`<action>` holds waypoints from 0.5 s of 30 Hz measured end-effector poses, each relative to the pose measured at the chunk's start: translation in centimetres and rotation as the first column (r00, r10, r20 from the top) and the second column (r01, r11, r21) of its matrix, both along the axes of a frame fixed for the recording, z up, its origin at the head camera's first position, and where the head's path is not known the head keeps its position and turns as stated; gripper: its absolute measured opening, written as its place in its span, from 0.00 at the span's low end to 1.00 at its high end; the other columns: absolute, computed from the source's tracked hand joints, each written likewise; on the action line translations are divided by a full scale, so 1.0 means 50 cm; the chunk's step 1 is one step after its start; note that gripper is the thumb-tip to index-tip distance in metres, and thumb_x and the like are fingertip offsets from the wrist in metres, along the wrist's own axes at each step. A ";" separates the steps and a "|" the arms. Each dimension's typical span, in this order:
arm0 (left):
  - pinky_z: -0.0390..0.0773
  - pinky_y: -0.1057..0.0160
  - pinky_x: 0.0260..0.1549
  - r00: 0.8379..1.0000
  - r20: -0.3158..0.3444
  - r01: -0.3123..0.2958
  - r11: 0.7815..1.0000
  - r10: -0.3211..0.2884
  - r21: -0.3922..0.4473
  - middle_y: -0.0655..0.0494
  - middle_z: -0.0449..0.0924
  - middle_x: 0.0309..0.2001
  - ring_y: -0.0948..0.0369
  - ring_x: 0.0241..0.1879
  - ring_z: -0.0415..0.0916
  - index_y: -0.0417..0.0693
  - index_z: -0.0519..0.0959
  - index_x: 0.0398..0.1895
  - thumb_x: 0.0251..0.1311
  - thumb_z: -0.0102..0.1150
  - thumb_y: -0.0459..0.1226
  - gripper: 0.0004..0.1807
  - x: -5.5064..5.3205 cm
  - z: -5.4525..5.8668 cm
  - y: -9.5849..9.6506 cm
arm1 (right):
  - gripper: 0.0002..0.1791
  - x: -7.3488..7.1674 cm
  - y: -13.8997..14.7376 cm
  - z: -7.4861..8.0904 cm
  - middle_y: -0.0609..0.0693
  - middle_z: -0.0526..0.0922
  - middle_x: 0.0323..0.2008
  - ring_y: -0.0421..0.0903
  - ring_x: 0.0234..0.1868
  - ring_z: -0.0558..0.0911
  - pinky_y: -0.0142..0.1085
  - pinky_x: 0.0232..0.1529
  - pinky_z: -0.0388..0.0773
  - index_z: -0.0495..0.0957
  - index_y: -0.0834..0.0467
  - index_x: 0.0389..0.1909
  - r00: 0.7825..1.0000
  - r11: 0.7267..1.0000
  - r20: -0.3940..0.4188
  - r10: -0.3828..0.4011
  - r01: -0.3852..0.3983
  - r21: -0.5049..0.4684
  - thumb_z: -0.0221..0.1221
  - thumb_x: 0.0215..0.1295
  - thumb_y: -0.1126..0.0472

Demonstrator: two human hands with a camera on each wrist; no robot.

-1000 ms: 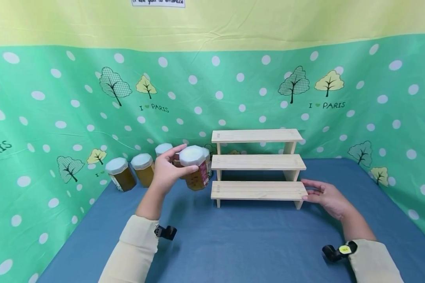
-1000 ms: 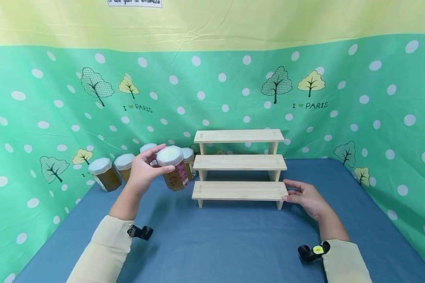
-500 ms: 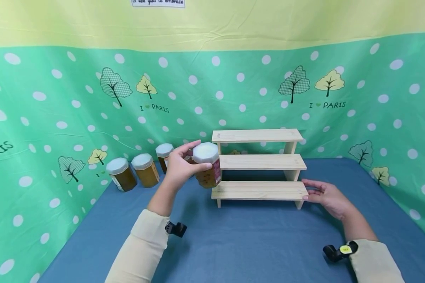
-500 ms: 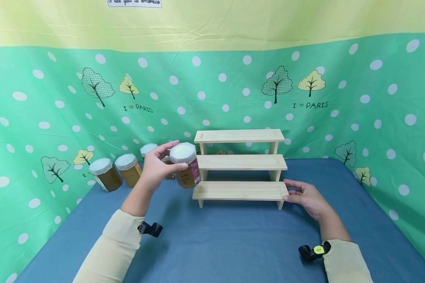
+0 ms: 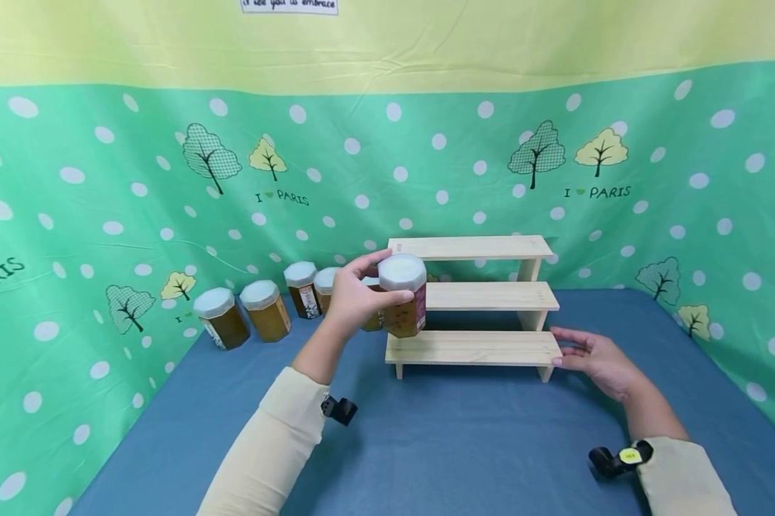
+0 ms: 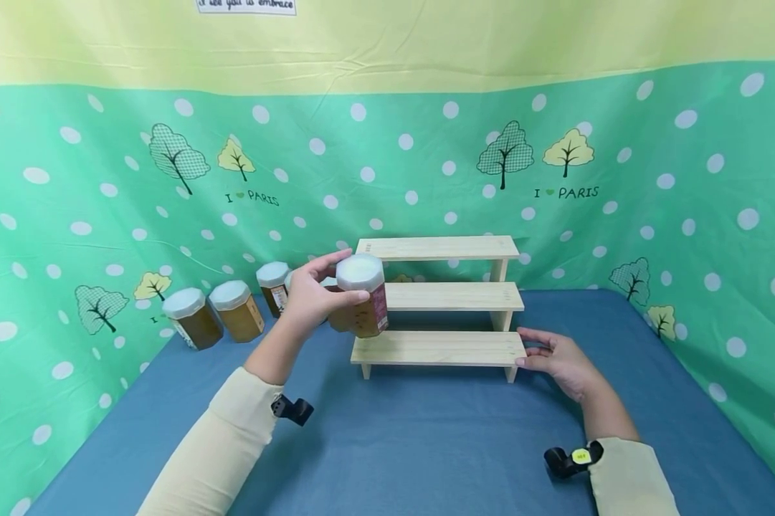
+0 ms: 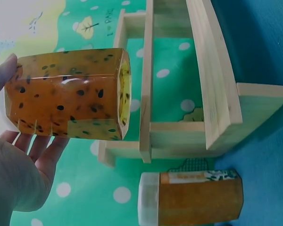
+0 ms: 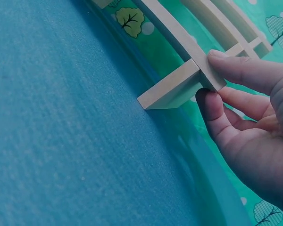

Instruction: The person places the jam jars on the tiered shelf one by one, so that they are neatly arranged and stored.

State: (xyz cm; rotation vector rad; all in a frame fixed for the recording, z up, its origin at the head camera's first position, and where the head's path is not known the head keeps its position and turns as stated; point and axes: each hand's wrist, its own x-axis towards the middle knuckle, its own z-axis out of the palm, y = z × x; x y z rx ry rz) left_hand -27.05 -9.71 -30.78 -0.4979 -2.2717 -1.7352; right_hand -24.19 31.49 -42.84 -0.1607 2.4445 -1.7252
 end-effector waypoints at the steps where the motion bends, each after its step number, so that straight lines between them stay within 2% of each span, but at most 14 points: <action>1: 0.79 0.51 0.43 1.000 -0.002 -0.001 1.000 0.001 -0.004 0.52 0.77 0.51 0.55 0.49 0.75 0.54 0.76 0.63 0.40 0.81 0.45 0.41 -0.002 0.001 0.005 | 0.43 0.000 0.000 0.000 0.71 0.68 0.62 0.35 0.45 0.79 0.28 0.44 0.77 0.55 0.71 0.71 1.000 1.000 0.003 -0.002 0.002 0.002 0.67 0.61 0.62; 7: 0.78 0.52 0.44 1.000 -0.004 -0.005 1.000 0.005 -0.018 0.55 0.77 0.51 0.56 0.50 0.73 0.54 0.76 0.63 0.40 0.81 0.46 0.41 -0.011 0.007 0.033 | 0.44 0.000 0.000 0.000 0.72 0.67 0.63 0.36 0.46 0.79 0.28 0.44 0.77 0.55 0.71 0.71 1.000 1.000 0.005 -0.006 0.006 0.012 0.67 0.61 0.61; 11: 0.79 0.52 0.44 1.000 -0.017 0.012 1.000 -0.012 -0.029 0.55 0.77 0.51 0.55 0.50 0.74 0.55 0.77 0.63 0.40 0.80 0.46 0.40 -0.016 0.012 0.050 | 0.44 0.000 0.001 0.000 0.72 0.66 0.64 0.35 0.46 0.78 0.28 0.45 0.76 0.55 0.72 0.71 1.000 1.000 -0.003 -0.005 0.005 0.023 0.67 0.61 0.60; 15: 0.79 0.53 0.43 0.999 -0.020 0.034 0.999 -0.034 -0.023 0.54 0.77 0.51 0.55 0.48 0.74 0.52 0.76 0.63 0.41 0.80 0.45 0.41 -0.023 0.016 0.067 | 0.44 -0.001 -0.001 0.000 0.72 0.65 0.64 0.36 0.47 0.78 0.28 0.45 0.76 0.55 0.72 0.71 1.000 1.000 -0.006 -0.004 0.004 0.024 0.67 0.61 0.61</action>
